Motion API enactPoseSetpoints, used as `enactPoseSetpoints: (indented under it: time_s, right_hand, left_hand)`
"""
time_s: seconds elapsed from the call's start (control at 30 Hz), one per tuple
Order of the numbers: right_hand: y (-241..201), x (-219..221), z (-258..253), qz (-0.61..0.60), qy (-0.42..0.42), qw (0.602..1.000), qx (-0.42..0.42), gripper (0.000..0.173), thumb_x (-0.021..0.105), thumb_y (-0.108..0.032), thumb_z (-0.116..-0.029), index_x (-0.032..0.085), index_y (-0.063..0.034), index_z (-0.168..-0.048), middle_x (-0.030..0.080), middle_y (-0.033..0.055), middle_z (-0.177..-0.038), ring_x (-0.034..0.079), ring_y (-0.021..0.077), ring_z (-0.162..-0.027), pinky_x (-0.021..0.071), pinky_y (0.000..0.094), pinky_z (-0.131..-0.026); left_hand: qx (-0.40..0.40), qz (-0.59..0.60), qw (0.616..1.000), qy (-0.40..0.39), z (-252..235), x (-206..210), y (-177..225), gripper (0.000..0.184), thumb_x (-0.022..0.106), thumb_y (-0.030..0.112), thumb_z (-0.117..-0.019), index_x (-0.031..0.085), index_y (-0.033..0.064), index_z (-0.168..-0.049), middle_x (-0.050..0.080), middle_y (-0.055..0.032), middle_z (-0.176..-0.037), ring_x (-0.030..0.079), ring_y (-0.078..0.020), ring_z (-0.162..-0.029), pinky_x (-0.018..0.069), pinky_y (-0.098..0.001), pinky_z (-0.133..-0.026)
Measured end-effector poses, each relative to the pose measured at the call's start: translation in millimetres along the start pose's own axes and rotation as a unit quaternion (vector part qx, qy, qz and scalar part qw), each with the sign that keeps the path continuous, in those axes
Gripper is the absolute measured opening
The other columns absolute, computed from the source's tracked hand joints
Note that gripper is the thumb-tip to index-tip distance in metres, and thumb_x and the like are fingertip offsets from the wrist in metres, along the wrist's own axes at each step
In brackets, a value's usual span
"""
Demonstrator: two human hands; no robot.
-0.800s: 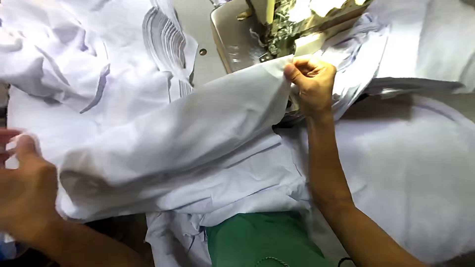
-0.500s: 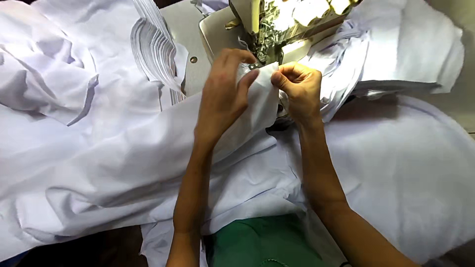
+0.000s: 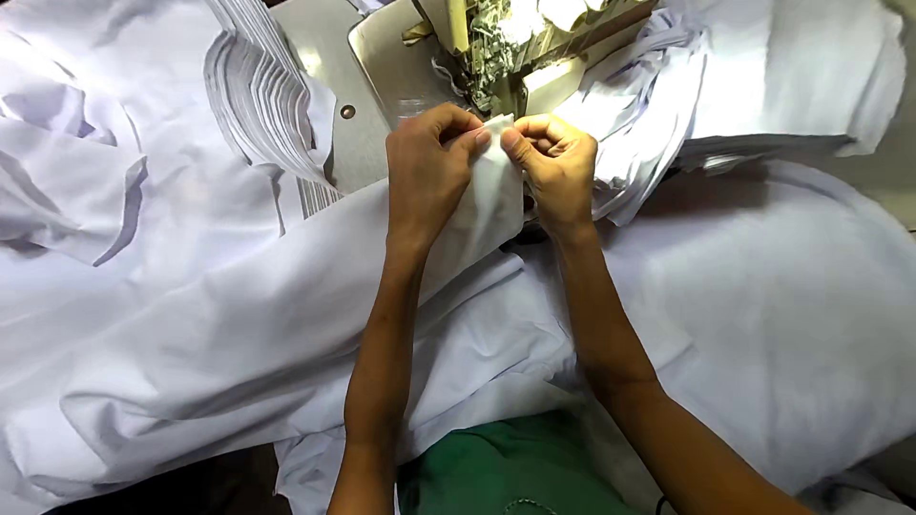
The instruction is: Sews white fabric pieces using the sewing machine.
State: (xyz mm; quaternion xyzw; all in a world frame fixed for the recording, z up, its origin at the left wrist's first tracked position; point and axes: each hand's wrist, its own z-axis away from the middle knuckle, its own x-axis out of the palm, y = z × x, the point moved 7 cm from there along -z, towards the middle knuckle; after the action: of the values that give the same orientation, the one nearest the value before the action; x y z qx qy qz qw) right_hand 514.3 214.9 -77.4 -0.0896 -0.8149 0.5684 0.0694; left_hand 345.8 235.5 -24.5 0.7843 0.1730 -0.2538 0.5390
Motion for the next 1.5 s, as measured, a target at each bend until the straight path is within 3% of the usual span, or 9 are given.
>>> enactPoseSetpoints:
  time_s: [0.1, 0.23, 0.43, 0.93, 1.13, 1.2, 1.3, 1.4, 1.5]
  right_hand:
    - [2.6, 1.6, -1.2, 0.011, 0.018, 1.0, -0.003, 0.012, 0.074, -0.009, -0.094, 0.071, -0.0011, -0.103, 0.072, 0.0023, -0.08, 0.066, 0.0072, -0.067, 0.056, 0.0225, -0.062]
    - [5.1, 3.2, -1.8, 0.007, 0.044, 0.999, -0.031, 0.026, 0.073, -0.005, -0.0927, 0.06, 0.0014, -0.114, 0.062, -0.0002, -0.066, 0.056, 0.0067, -0.055, 0.0478, 0.0219, -0.052]
    - [7.9, 14.5, -2.2, -0.013, 0.079, 0.996, -0.027, 0.018, 0.063, 0.0, -0.0961, 0.055, 0.0023, -0.113, 0.044, -0.0026, -0.056, 0.04, 0.0059, -0.046, 0.0376, 0.0217, -0.045]
    - [11.5, 18.5, -17.3, -0.002, 0.111, 0.993, -0.035, 0.01, 0.062, -0.001, -0.098, 0.054, -0.0019, -0.103, 0.043, -0.0037, -0.052, 0.038, 0.0044, -0.041, 0.0366, 0.0204, -0.042]
    - [3.0, 10.3, 8.0, 0.076, 0.071, 0.994, -0.01, 0.01, 0.058, -0.011, -0.1034, 0.056, -0.0032, -0.109, 0.051, -0.0025, -0.06, 0.046, 0.0054, -0.049, 0.0402, 0.0208, -0.047]
    - [-1.0, 3.0, 34.3, 0.128, 0.043, 0.991, 0.026, 0.015, 0.058, -0.02, -0.1048, 0.054, -0.0069, -0.112, 0.055, -0.0018, -0.068, 0.051, 0.0041, -0.053, 0.0422, 0.0182, -0.047]
    - [3.7, -9.3, 67.1, 0.143, 0.034, 0.988, 0.056, 0.017, 0.062, -0.023, -0.1035, 0.059, -0.0089, -0.114, 0.064, -0.0009, -0.085, 0.062, 0.0046, -0.069, 0.0524, 0.0199, -0.06]
    - [10.1, -17.4, 86.4, 0.15, 0.029, 0.986, 0.07, 0.016, 0.066, -0.02, -0.1016, 0.068, -0.0065, -0.108, 0.067, 0.0014, -0.093, 0.066, 0.0043, -0.078, 0.0569, 0.0198, -0.068]
    - [9.8, -25.0, 97.0, 0.166, 0.038, 0.984, 0.054, 0.014, 0.073, -0.017, -0.0961, 0.074, -0.0056, -0.103, 0.07, 0.0033, -0.096, 0.066, 0.006, -0.083, 0.0561, 0.0204, -0.072]
  left_hand:
    - [-0.015, -0.019, 1.0, 0.002, -2.7, 1.4, -3.1, 0.011, 0.074, 0.019, -0.0926, 0.075, 0.0108, -0.099, 0.074, 0.0, -0.09, 0.069, -0.0062, -0.084, 0.0549, -0.0266, -0.079]
    - [-0.02, -0.037, 0.999, -0.008, -9.5, 6.0, -4.5, 0.027, 0.068, 0.013, -0.0922, 0.062, 0.0062, -0.117, 0.067, -0.0027, -0.086, 0.065, -0.012, -0.075, 0.0528, -0.0281, -0.068]
    - [-0.013, -0.052, 0.998, 0.013, -17.5, 10.8, -6.1, 0.034, 0.063, 0.009, -0.0924, 0.055, 0.0026, -0.124, 0.065, -0.0035, -0.086, 0.063, -0.0131, -0.073, 0.0528, -0.029, -0.066]
    - [-0.038, -0.056, 0.998, 0.006, -41.5, 9.1, -14.8, 0.039, 0.064, 0.009, -0.0909, 0.053, 0.0018, -0.128, 0.066, -0.0019, -0.091, 0.065, -0.0111, -0.078, 0.0538, -0.0281, -0.072]
    - [-0.011, -0.116, 0.993, 0.02, -34.6, 5.0, -8.6, 0.033, 0.067, 0.017, -0.0934, 0.06, 0.003, -0.122, 0.067, -0.008, -0.096, 0.065, -0.0244, -0.095, 0.0523, -0.0381, -0.084]
    - [0.032, -0.136, 0.99, 0.033, -14.0, -14.7, -1.6, 0.034, 0.067, 0.024, -0.0964, 0.063, 0.002, -0.122, 0.068, -0.0143, -0.108, 0.062, -0.0316, -0.105, 0.0508, -0.0454, -0.089]
    - [0.061, -0.141, 0.986, 0.057, 62.8, -74.7, 5.0, 0.032, 0.06, 0.02, -0.103, 0.061, 0.0044, -0.131, 0.063, -0.0123, -0.13, 0.059, -0.0242, -0.123, 0.0501, -0.0423, -0.102]
    - [0.05, -0.149, 0.966, 0.203, 162.4, -153.7, -29.2, 0.025, 0.06, 0.008, -0.1005, 0.06, -0.0027, -0.123, 0.064, -0.0144, -0.121, 0.062, -0.0242, -0.116, 0.0533, -0.0426, -0.099]
    - [-0.093, -0.222, 0.909, 0.339, 256.8, -214.5, -61.8, 0.037, 0.059, 0.007, -0.1009, 0.049, -0.0206, -0.124, 0.058, -0.0283, -0.119, 0.059, -0.023, -0.112, 0.0502, -0.0301, -0.096]
